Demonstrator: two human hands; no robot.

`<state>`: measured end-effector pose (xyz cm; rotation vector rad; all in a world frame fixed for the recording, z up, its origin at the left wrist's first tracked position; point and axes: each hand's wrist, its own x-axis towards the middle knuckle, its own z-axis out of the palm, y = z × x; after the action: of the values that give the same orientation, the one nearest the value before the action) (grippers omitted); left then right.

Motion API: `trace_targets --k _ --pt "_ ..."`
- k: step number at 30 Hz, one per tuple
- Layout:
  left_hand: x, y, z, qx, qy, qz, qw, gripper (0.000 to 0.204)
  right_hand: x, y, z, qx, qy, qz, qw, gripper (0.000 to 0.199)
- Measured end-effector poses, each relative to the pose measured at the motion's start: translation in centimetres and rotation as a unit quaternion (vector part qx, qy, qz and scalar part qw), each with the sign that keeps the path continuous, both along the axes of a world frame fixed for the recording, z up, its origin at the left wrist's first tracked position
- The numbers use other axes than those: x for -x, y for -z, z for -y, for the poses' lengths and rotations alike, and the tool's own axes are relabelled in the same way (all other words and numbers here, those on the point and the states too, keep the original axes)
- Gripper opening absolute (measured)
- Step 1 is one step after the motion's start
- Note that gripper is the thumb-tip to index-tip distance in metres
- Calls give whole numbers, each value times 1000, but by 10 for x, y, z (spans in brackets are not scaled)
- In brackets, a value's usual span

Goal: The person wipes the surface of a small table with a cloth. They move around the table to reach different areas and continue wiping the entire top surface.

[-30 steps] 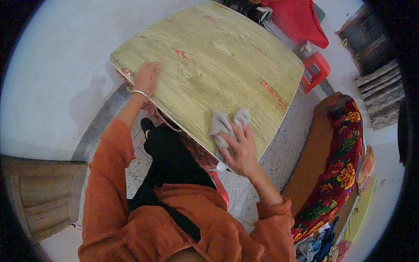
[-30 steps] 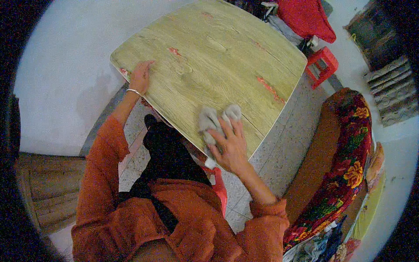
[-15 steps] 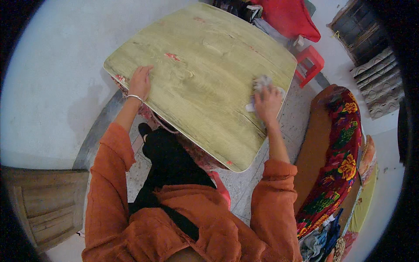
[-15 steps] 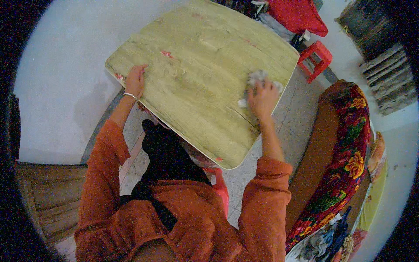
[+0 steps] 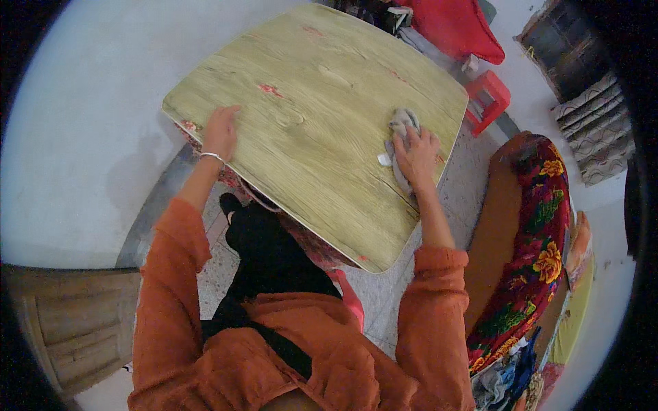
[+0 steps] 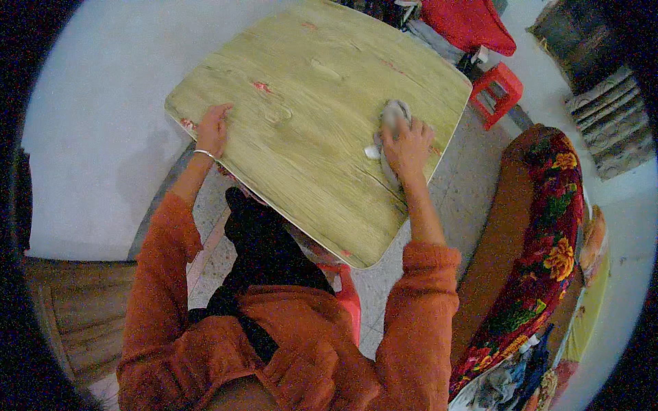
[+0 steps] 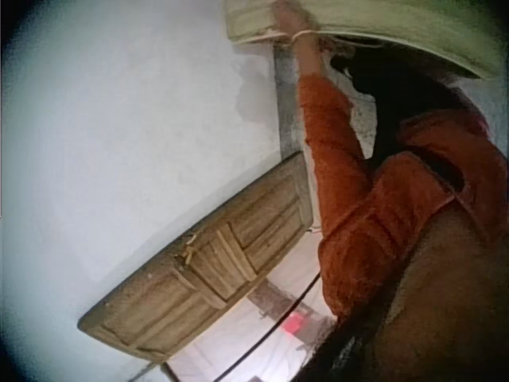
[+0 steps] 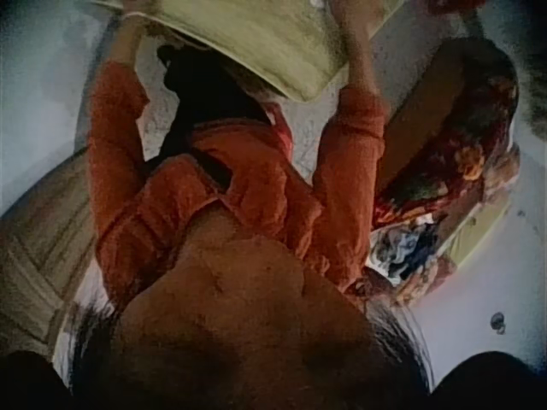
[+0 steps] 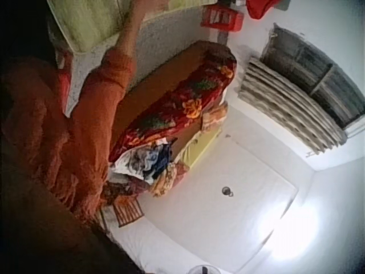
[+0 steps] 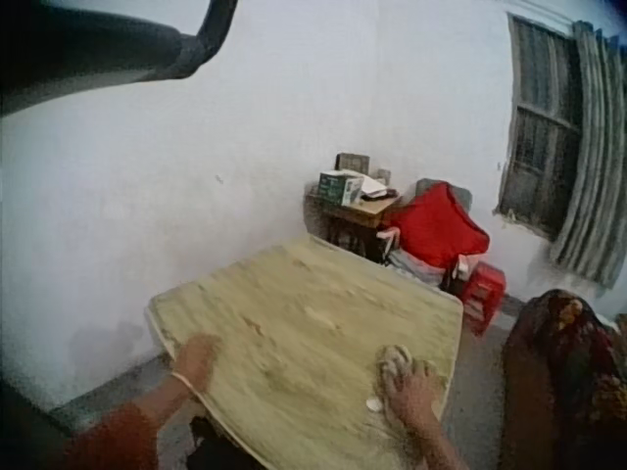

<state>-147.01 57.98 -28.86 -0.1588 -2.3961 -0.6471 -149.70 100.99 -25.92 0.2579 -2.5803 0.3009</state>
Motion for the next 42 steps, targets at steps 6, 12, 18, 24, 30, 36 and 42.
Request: trace_targets --k 6,12,18,24,30,36,42 --pt "3 0 1 -14 -7 42 999 27 -16 3 78 6 -172 10 985 39" --pt "-6 -2 -3 -8 -23 20 999 25 -107 -13 58 -3 -242 70 968 40" --pt "-4 -4 -4 8 -33 11 999 25 -7 3 11 6 -56 -8 998 40" --pt "1 -6 -8 -28 -18 27 999 25 65 8 79 -14 -98 -16 995 39" --pt "-7 -9 -4 -20 -18 26 999 24 -53 -6 124 2 -392 56 918 39" --pt "-12 -17 -11 -18 -35 36 999 24 -19 -3 45 -10 -184 5 983 37" --pt "-10 -11 -6 -46 -29 41 998 24 91 2 85 9 -47 -35 998 34"
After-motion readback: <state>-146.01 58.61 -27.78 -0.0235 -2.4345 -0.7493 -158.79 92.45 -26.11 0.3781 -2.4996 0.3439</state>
